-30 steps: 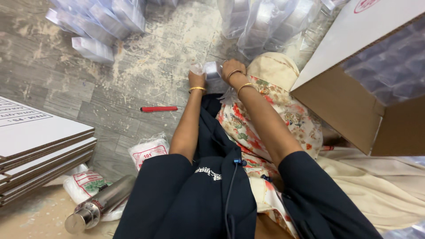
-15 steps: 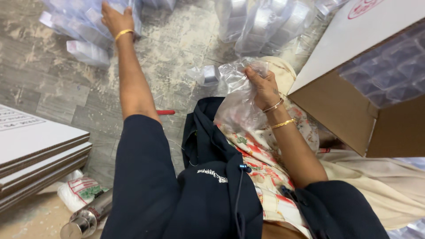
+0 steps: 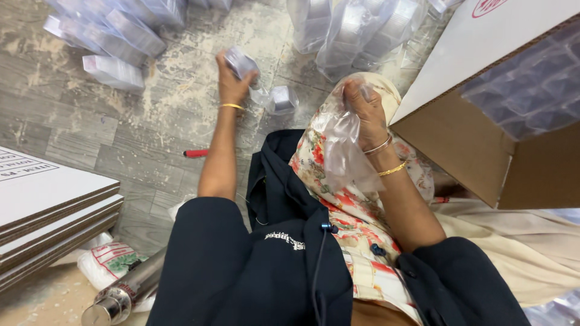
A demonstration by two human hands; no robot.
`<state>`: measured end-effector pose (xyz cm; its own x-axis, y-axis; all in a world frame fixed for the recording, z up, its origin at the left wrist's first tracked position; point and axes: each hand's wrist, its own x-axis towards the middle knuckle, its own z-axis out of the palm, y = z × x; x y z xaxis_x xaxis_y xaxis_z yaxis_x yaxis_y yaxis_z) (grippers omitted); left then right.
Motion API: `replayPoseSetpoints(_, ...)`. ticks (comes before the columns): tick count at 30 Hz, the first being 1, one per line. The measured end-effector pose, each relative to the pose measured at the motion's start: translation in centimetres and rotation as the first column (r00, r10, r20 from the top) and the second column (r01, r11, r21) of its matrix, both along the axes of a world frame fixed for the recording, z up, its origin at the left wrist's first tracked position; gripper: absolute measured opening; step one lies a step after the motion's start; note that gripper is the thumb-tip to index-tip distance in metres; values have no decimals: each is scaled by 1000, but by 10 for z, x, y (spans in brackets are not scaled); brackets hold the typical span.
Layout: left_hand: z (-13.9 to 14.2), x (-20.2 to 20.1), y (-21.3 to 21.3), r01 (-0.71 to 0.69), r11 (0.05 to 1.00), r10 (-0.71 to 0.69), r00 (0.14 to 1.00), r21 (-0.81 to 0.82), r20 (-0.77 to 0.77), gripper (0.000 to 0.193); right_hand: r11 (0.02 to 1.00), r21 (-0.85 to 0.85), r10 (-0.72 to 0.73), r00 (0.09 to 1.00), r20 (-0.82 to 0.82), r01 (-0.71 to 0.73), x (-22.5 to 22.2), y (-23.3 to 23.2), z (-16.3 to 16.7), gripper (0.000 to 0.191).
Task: The person sits on the floor and packs small plastic-wrapped boxes into clear plastic bags, twisting the bags closed and placing the bagged items into a cardboard box, repeating the cycle for multiple items.
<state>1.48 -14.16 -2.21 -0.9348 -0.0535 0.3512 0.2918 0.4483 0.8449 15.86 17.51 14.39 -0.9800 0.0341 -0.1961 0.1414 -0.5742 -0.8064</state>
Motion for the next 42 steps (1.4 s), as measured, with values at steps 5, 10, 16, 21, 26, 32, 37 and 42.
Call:
replayPoseSetpoints(5,-6,8,19,-27,988,49,989,-155,139,94,996,91,38,980,-193,-20,4,8,17,12)
replayPoseSetpoints(10,12,18,18,49,987,-62,995,155,82,82,992,109,-51,995,-91,61,8,21,13,18)
replayPoseSetpoints(16,38,68,21,398,913,-393,917,-92,70,77,986,123,-98,990,-102,111,-5,11,-8,14)
replayPoseSetpoints(21,67,78,42,346,933,-314,918,-103,241,90,995,86,-31,969,-245,53,6,7,5,23)
replayPoseSetpoints(26,131,101,61,74,997,-69,969,12,-239,80,973,195,-91,981,-173,124,10,10,11,13)
replayPoseSetpoints(32,199,141,138,284,959,-280,938,-10,-205,41,999,-20,37,964,-263,-44,0,-16,-3,15)
replayPoseSetpoints(37,196,148,163,357,839,-303,933,410,-194,15,993,114,44,961,-272,-13,11,-21,-5,27)
replayPoseSetpoints(42,172,151,154,330,164,-616,770,930,-165,21,985,164,-42,995,-93,57,-3,-14,-5,31)
